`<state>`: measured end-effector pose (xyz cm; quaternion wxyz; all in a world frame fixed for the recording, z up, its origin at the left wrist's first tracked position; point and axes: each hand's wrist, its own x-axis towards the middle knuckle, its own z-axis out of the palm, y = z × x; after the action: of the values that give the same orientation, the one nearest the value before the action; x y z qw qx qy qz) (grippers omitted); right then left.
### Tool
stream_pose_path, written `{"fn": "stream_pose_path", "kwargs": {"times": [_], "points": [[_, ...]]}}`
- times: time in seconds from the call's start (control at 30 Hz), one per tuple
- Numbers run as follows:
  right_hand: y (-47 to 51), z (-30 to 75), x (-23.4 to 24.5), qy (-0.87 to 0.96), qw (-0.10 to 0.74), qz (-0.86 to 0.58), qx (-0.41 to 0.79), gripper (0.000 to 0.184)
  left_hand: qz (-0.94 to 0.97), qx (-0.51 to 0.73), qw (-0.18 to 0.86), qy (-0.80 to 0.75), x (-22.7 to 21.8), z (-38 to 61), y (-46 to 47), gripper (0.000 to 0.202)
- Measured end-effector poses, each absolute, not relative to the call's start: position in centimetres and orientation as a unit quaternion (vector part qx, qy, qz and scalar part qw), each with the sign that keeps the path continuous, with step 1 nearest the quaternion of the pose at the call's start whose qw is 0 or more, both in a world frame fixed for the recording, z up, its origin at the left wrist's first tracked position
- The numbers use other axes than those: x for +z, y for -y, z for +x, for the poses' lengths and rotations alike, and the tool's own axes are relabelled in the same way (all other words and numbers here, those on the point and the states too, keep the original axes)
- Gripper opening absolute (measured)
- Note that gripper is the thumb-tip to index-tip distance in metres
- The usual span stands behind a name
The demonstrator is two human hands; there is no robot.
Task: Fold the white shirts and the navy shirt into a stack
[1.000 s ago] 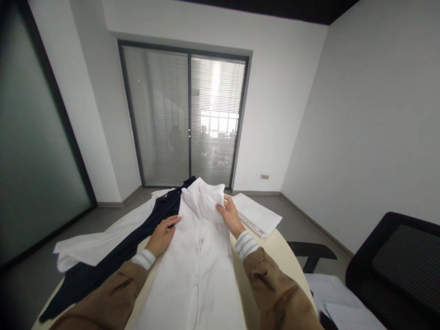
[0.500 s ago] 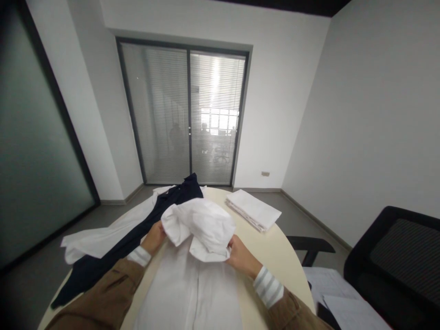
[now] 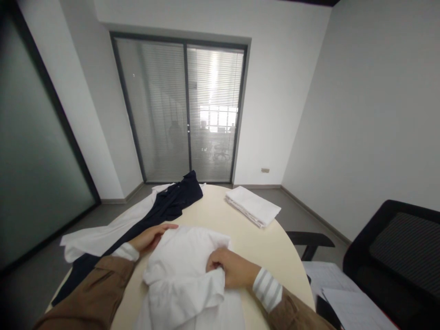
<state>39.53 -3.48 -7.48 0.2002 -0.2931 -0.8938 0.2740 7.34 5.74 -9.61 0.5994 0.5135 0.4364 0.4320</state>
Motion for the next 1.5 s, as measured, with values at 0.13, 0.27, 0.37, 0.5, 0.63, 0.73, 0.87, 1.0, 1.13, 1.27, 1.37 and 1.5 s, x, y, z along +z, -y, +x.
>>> {"fn": "stream_pose_path", "kwargs": {"times": [0.13, 0.27, 0.37, 0.5, 0.63, 0.73, 0.87, 1.0, 1.13, 1.27, 1.37, 1.5], "points": [[1.0, 40.2, -7.8, 0.892, 0.218, -0.329, 0.221, 0.013, 0.457, 0.467, 0.647, -0.393, -9.1, 9.3, -6.0, 0.056], [-1.2, 41.0, -8.2, 0.871, 0.249, -0.384, 0.18, 0.011, 0.473, 0.472, 0.598, -0.442, -9.1, 10.6, -5.9, 0.075], [-2.0, 41.4, -8.8, 0.861, 0.262, -0.412, 0.138, 0.017, 0.495, 0.459, 0.533, -0.509, -9.7, 10.5, -5.8, 0.066], [-1.6, 41.6, -9.4, 0.85, 0.252, -0.454, 0.083, 0.023, 0.496, 0.456, 0.52, -0.525, -9.8, 10.2, -5.4, 0.043], [-0.8, 41.9, -9.1, 0.838, 0.26, -0.472, 0.083, 0.027, 0.452, 0.453, 0.584, -0.5, -9.0, 10.9, -4.0, 0.045], [-0.4, 42.4, -8.6, 0.824, 0.304, -0.46, 0.127, 0.031, 0.426, 0.416, 0.656, -0.464, -8.7, 11.6, -2.8, 0.052], [0.0, 43.4, -8.2, 0.829, 0.351, -0.382, 0.211, 0.019, 0.463, 0.376, 0.699, -0.394, -9.0, 11.6, -1.8, 0.051], [0.9, 44.1, -8.2, 0.837, 0.349, -0.314, 0.282, 0.02, 0.563, 0.281, 0.698, -0.343, -8.6, 10.5, -1.4, 0.045], [1.9, 44.4, -8.3, 0.849, 0.308, -0.301, 0.306, 0.019, 0.582, 0.249, 0.703, -0.324, -8.3, 9.8, -1.0, 0.045], [2.1, 44.8, -8.7, 0.837, 0.31, -0.319, 0.318, 0.028, 0.466, 0.351, 0.699, -0.413, -9.0, 10.5, -1.1, 0.055], [1.7, 45.4, -9.3, 0.796, 0.345, -0.339, 0.363, 0.025, 0.469, 0.343, 0.672, -0.458, -9.5, 10.8, -1.4, 0.054], [0.8, 45.6, -10.0, 0.701, 0.44, -0.391, 0.404, 0.017, 0.509, 0.314, 0.678, -0.428, -9.3, 10.3, -1.3, 0.042]]}}
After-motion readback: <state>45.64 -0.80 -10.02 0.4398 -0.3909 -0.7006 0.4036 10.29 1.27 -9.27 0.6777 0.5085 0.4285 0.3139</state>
